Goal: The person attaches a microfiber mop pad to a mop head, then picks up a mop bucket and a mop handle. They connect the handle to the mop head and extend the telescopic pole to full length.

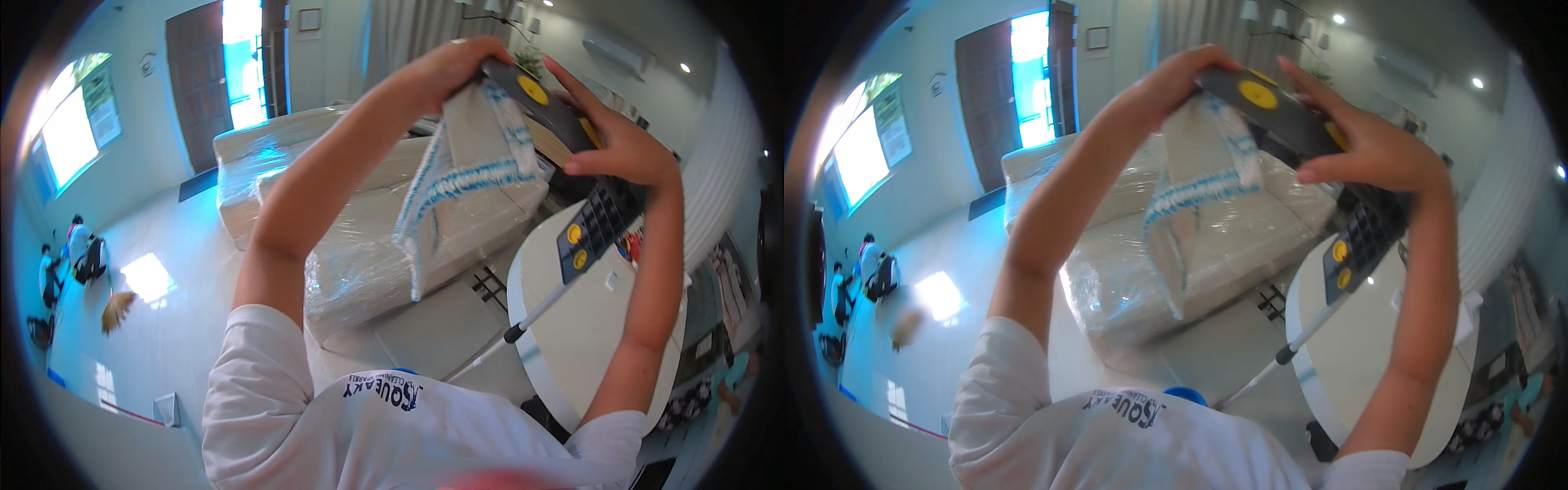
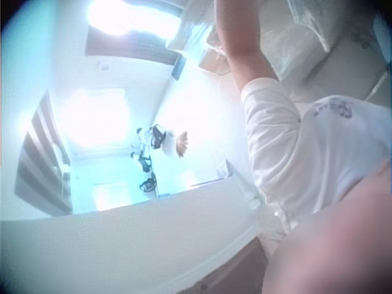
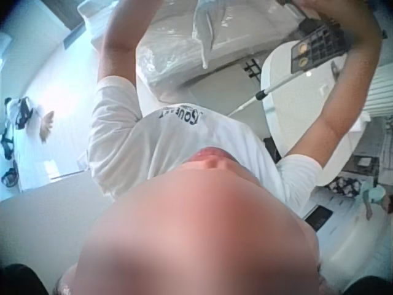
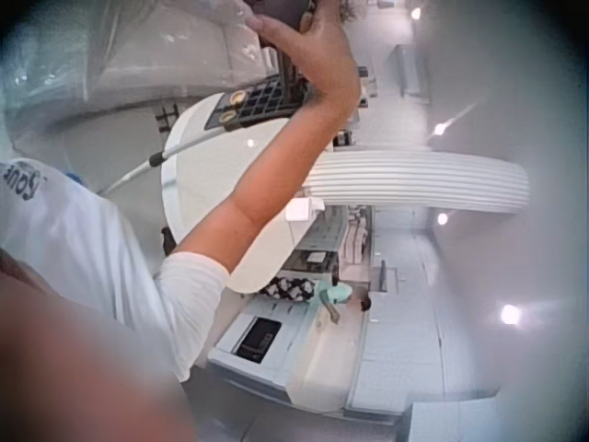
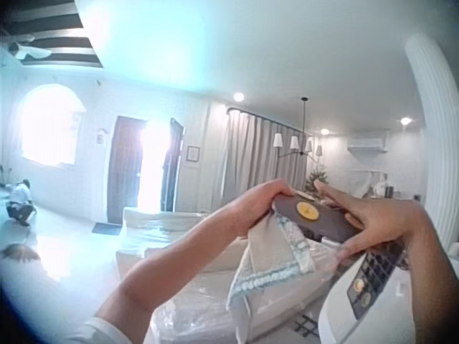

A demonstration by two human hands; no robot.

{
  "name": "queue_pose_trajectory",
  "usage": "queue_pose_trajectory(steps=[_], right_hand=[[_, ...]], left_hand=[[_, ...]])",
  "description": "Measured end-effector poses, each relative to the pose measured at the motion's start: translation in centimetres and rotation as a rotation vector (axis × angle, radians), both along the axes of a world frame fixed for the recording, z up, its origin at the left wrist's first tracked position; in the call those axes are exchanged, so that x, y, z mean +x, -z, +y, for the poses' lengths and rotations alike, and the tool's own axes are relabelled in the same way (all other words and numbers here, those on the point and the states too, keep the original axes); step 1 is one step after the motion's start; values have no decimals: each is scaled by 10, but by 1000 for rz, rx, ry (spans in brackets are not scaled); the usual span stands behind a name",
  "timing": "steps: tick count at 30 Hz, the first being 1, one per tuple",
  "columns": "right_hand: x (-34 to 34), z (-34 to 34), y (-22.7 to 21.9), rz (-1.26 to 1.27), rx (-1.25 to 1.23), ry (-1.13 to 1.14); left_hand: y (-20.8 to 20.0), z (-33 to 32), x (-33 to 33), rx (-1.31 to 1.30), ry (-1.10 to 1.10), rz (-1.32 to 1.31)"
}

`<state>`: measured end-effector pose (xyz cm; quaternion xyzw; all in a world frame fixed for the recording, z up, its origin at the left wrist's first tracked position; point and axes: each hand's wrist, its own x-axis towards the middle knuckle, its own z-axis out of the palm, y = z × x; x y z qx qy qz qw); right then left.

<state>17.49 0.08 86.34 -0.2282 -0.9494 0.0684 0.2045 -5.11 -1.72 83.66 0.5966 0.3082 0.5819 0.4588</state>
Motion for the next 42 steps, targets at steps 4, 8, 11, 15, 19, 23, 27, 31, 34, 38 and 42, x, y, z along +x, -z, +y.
queue_pose_trajectory(steps=[4, 8, 11, 15, 19, 23, 27, 31, 34, 38, 42], right_hand=[[-9, 0, 4, -50, 119, 51], [-7, 0, 3, 75, 67, 81], [10, 13, -8, 314, -78, 67], [27, 21, -19, 454, -61, 120], [10, 9, -4, 247, 70, 126], [-11, 2, -1, 220, 118, 59], [-25, 10, -2, 259, 157, 24], [-31, 21, -5, 413, 302, 33], [-28, 38, -10, 594, 420, 0], [-30, 42, -12, 667, 545, 227], [-28, 54, -15, 796, 554, 288]], left_hand=[[6, 0, -1, 35, -42, 59], [5, 17, -13, 121, 114, 156], [2, 41, -47, 233, 188, 396], [-10, 62, -80, 110, -138, 773], [-31, 65, -74, 86, -440, 665], [-69, 77, -62, 116, -222, -61], [-118, 95, -57, 320, 129, -102], [-140, 52, -24, 450, 244, -36], [-139, 37, -7, 488, 125, -35], [-142, 36, 4, 496, 254, -144], [-158, 35, 29, 579, 213, -94]])
